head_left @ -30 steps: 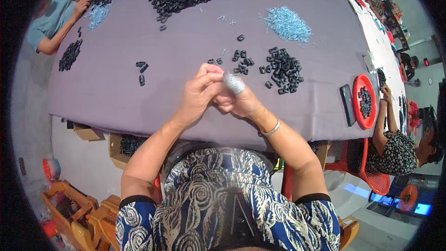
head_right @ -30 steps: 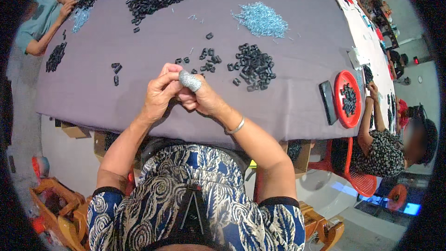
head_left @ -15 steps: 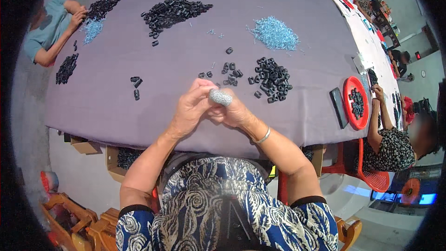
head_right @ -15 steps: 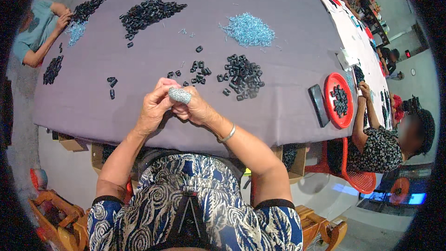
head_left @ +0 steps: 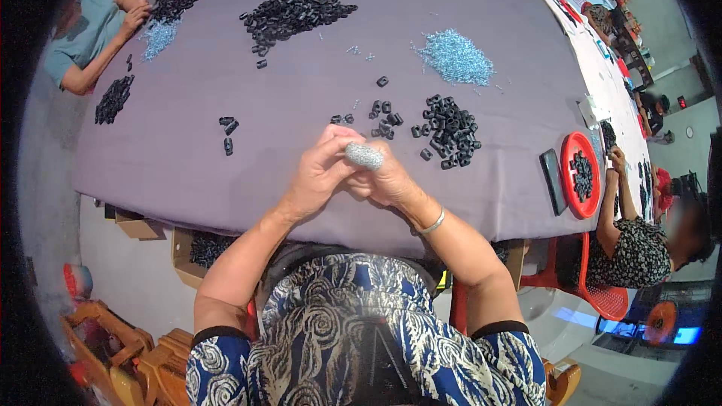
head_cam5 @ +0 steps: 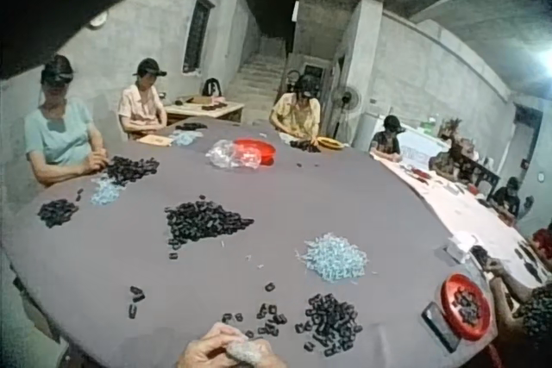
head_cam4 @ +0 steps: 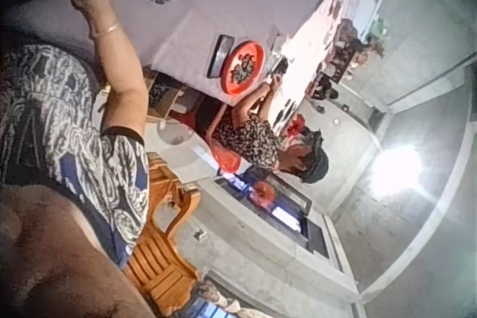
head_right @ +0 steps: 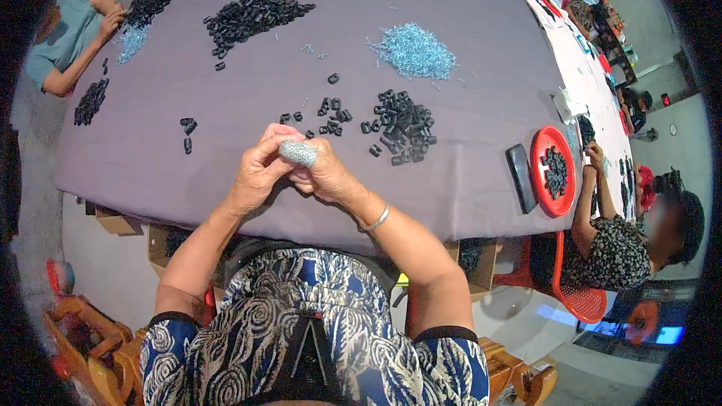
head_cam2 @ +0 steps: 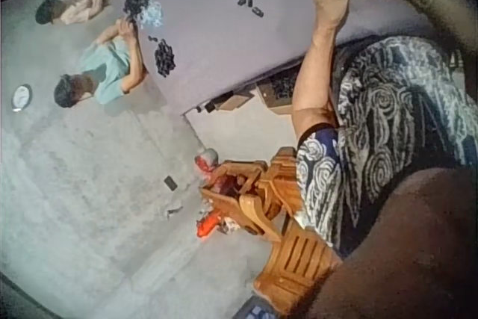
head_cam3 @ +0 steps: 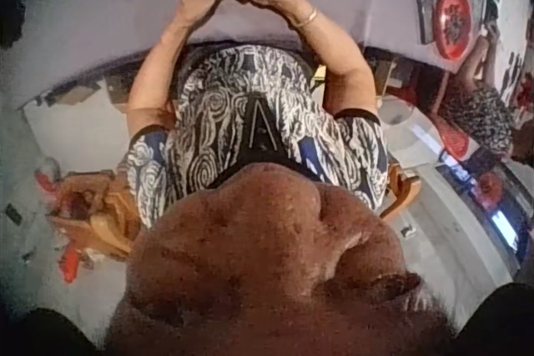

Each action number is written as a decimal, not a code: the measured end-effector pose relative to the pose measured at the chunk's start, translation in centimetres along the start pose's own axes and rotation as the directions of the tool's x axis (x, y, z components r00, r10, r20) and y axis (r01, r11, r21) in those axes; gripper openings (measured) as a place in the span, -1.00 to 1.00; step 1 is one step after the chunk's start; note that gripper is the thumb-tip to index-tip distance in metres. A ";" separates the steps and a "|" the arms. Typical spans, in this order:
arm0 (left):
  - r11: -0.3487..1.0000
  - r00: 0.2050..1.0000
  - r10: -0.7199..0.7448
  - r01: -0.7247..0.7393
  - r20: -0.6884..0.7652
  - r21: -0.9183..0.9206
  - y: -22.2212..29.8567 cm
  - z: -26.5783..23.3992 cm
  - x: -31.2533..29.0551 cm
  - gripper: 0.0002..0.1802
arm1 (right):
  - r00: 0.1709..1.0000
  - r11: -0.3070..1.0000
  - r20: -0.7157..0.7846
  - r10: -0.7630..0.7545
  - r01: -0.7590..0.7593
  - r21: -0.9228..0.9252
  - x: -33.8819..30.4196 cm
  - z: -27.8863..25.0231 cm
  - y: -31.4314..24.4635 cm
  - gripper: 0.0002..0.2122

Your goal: The person assembles plastic cord locks by hand, picking up components from the table and fitting the pieces together one by one.

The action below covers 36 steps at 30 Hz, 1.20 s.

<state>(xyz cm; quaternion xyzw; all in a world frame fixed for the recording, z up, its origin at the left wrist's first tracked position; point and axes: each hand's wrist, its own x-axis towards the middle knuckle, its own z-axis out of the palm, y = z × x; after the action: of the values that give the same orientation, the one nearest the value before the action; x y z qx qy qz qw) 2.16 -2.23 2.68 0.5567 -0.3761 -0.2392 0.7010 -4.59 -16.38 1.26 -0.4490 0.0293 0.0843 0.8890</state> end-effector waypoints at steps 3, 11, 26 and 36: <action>1.000 1.000 0.002 -0.002 -0.024 -0.024 -0.2 -0.3 -0.4 -0.80 | 1.000 1.000 0.004 0.027 -0.027 -0.001 0.0 0.2 0.2 -0.64; 0.989 0.999 0.024 -0.018 -0.036 0.146 0.3 -0.6 -0.3 -0.81 | 0.995 0.994 -0.021 0.094 -0.095 -0.056 -0.2 0.3 -0.3 -0.61; 0.586 0.918 0.184 0.184 -0.351 0.789 0.4 -6.7 0.2 -0.77 | 0.909 0.964 -0.321 -0.265 0.240 -0.115 0.7 -0.6 -2.8 -0.61; 0.182 0.906 0.246 0.305 -0.344 0.935 -0.7 -8.9 -0.1 -0.76 | 0.689 0.086 0.036 -0.724 0.142 -0.986 1.0 -2.0 -2.3 -0.90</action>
<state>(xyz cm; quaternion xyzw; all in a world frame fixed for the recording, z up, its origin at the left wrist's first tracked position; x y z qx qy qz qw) 9.24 3.02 1.13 0.9179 -0.2682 0.1698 0.2379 -3.17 -19.26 1.76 -0.8757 0.0456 -0.3090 0.3683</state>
